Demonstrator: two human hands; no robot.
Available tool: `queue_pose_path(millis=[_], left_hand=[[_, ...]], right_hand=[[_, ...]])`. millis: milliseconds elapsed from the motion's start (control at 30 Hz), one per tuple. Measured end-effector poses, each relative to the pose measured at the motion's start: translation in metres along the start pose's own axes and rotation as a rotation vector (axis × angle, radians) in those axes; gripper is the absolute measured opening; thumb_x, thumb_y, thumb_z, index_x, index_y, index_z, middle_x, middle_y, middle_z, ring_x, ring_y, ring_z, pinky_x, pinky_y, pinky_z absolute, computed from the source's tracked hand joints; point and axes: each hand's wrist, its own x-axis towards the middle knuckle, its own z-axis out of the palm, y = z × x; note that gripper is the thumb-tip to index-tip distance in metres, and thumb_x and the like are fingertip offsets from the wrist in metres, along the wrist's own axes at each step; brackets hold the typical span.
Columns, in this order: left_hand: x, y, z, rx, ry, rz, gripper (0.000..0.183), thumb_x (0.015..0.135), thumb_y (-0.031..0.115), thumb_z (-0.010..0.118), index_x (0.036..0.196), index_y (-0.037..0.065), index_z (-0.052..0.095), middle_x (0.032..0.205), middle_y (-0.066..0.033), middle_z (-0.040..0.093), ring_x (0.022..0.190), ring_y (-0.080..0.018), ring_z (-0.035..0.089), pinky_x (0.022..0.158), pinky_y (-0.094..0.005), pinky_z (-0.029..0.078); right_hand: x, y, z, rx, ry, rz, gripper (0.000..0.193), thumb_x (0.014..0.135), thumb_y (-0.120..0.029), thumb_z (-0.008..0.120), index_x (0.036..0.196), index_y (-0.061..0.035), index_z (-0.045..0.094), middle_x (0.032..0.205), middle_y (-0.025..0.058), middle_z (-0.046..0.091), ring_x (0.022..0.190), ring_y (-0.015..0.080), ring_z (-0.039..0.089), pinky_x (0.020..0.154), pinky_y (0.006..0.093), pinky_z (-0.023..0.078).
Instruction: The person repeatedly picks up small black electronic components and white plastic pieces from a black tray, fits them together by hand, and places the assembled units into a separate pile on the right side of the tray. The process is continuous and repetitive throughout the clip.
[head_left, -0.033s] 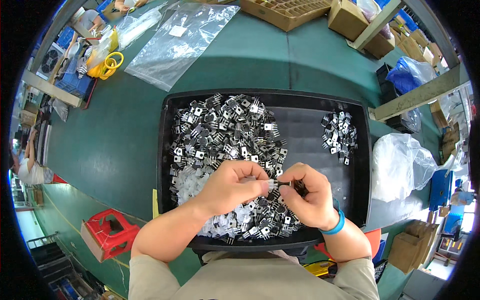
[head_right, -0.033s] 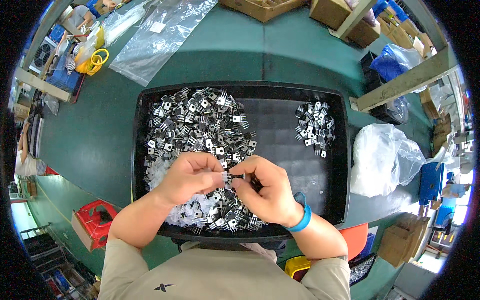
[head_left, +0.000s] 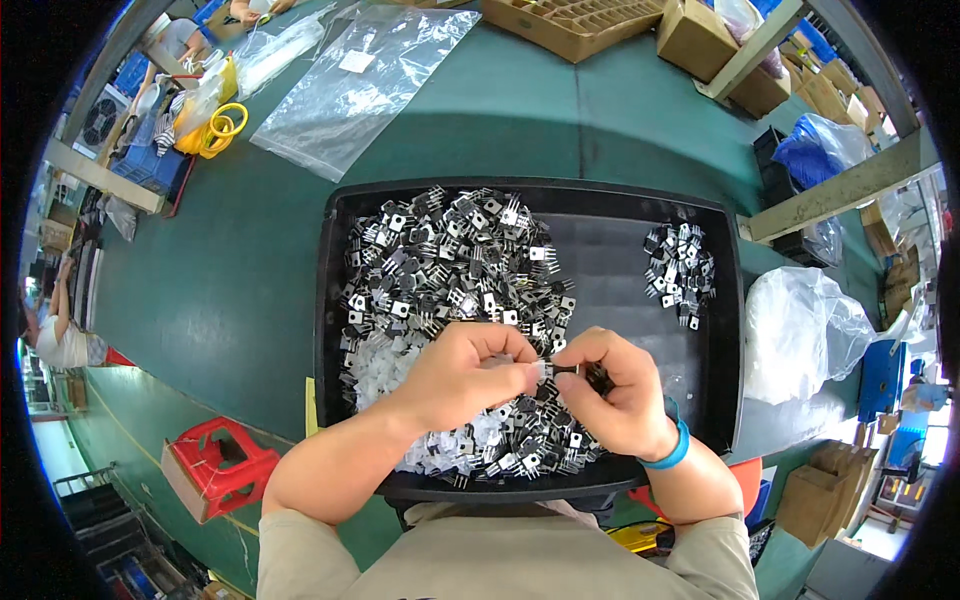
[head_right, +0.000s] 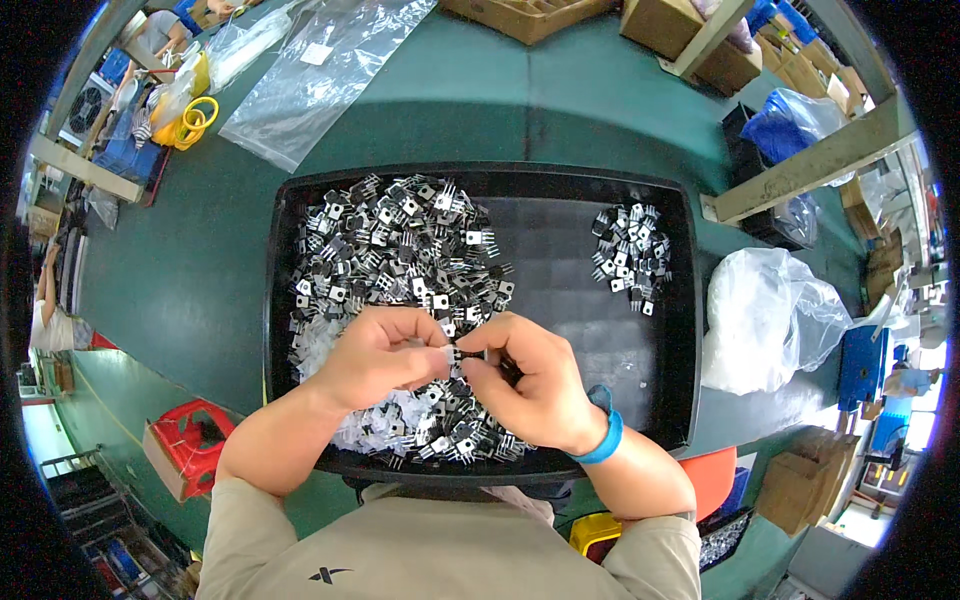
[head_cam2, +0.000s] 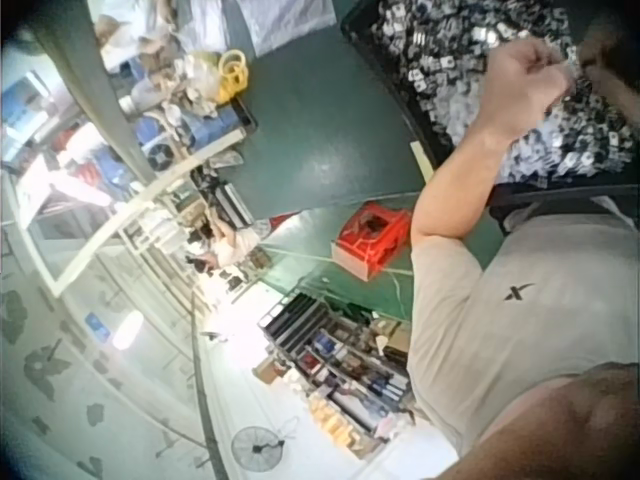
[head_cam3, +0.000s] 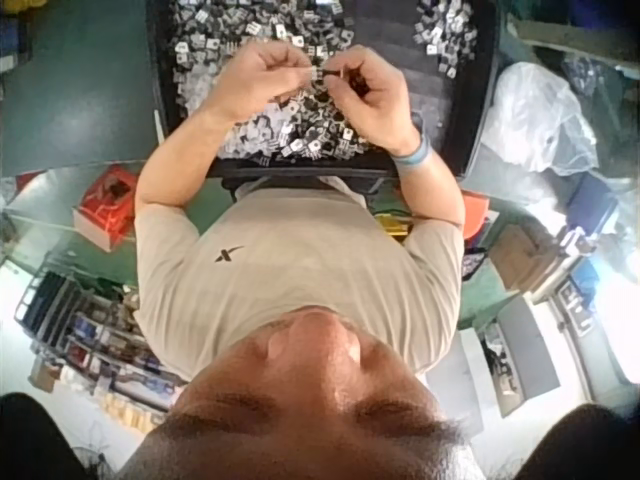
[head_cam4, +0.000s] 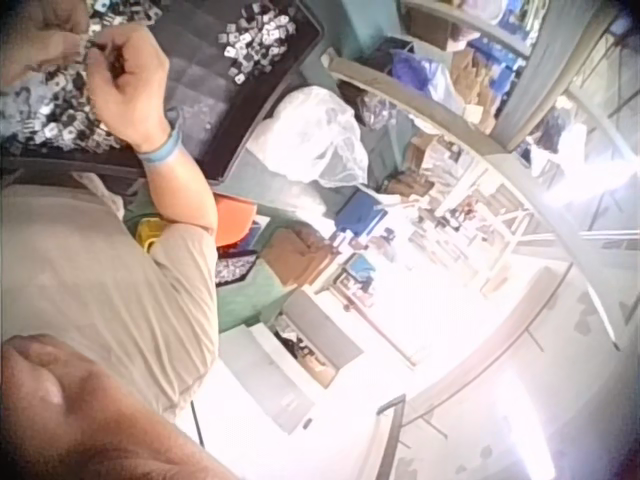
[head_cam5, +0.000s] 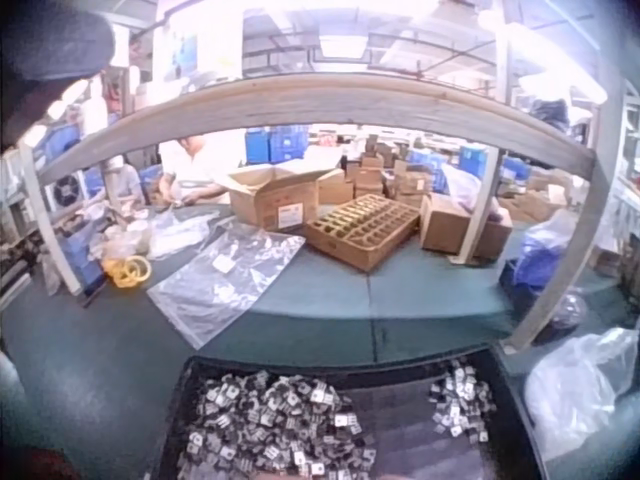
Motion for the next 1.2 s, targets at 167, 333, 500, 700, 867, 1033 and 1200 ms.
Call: queue_pose_path(millis=[167,333,500,700,867,1033,1200], left_hand=[[0.000,-0.005,0.005,0.082,0.054,0.077,0.010,0.085,0.011,0.062,0.086,0.000,0.063,0.069,0.0007,0.059,0.055,-0.0018,0.045,0.046,-0.0197,0.032],[0.001,0.003,0.000,-0.160,0.016,-0.009,0.010,0.086,0.009,0.058,0.087,0.000,0.062,0.072,-0.0037,0.061,0.055,-0.0046,0.046,0.047,-0.0213,0.035],[0.002,0.002,0.000,-0.153,0.025,0.006,0.010,0.087,0.009,0.057,0.088,0.000,0.061,0.073,-0.0050,0.061,0.054,-0.0044,0.045,0.045,-0.0215,0.033],[0.001,-0.007,0.002,0.108,0.092,0.020,0.011,0.081,0.013,0.063,0.082,0.002,0.063,0.065,0.0039,0.056,0.053,0.0004,0.042,0.045,-0.0204,0.032],[0.001,-0.005,0.004,0.157,0.113,0.037,0.011,0.079,0.014,0.064,0.079,0.003,0.063,0.063,0.0055,0.055,0.053,0.0006,0.043,0.045,-0.0202,0.032],[0.001,-0.003,0.002,0.029,0.078,0.021,0.012,0.083,0.010,0.058,0.085,0.001,0.064,0.067,0.0001,0.059,0.054,-0.0028,0.045,0.044,-0.0206,0.032],[0.005,0.003,-0.005,-0.271,0.038,0.034,0.027,0.087,0.014,0.046,0.095,-0.006,0.062,0.078,-0.0157,0.062,0.055,-0.0126,0.048,0.045,-0.0222,0.035]], right_hand=[[0.000,0.003,0.007,0.035,0.004,0.062,0.023,0.079,0.003,0.063,0.101,-0.0010,0.060,0.081,0.0046,0.061,0.064,0.0081,0.051,0.057,0.0234,0.043],[0.001,0.001,0.003,0.163,0.010,0.207,0.030,0.082,0.004,0.062,0.111,0.0003,0.057,0.090,0.0026,0.063,0.069,0.0045,0.048,0.060,0.0207,0.041],[0.004,0.004,0.000,0.157,0.004,0.165,0.031,0.082,0.005,0.061,0.113,0.0005,0.056,0.092,0.0022,0.062,0.072,0.0039,0.047,0.065,0.0199,0.041],[0.002,0.001,0.005,0.119,-0.054,0.186,0.031,0.081,0.004,0.062,0.111,-0.0008,0.055,0.084,0.0004,0.059,0.072,0.0045,0.048,0.063,0.0210,0.042],[0.001,0.006,0.006,0.138,-0.061,0.156,0.032,0.080,0.004,0.063,0.111,-0.0018,0.056,0.083,0.0002,0.058,0.071,0.0049,0.048,0.063,0.0213,0.042],[0.006,-0.004,-0.002,0.213,-0.045,0.341,0.025,0.083,0.002,0.060,0.108,-0.0017,0.058,0.076,0.0002,0.056,0.067,0.0049,0.049,0.060,0.0199,0.041],[0.013,0.014,-0.018,0.798,0.152,0.383,0.008,0.092,-0.011,0.058,0.092,-0.0036,0.058,0.071,-0.0017,0.055,0.052,0.0035,0.045,0.046,0.0166,0.035]])
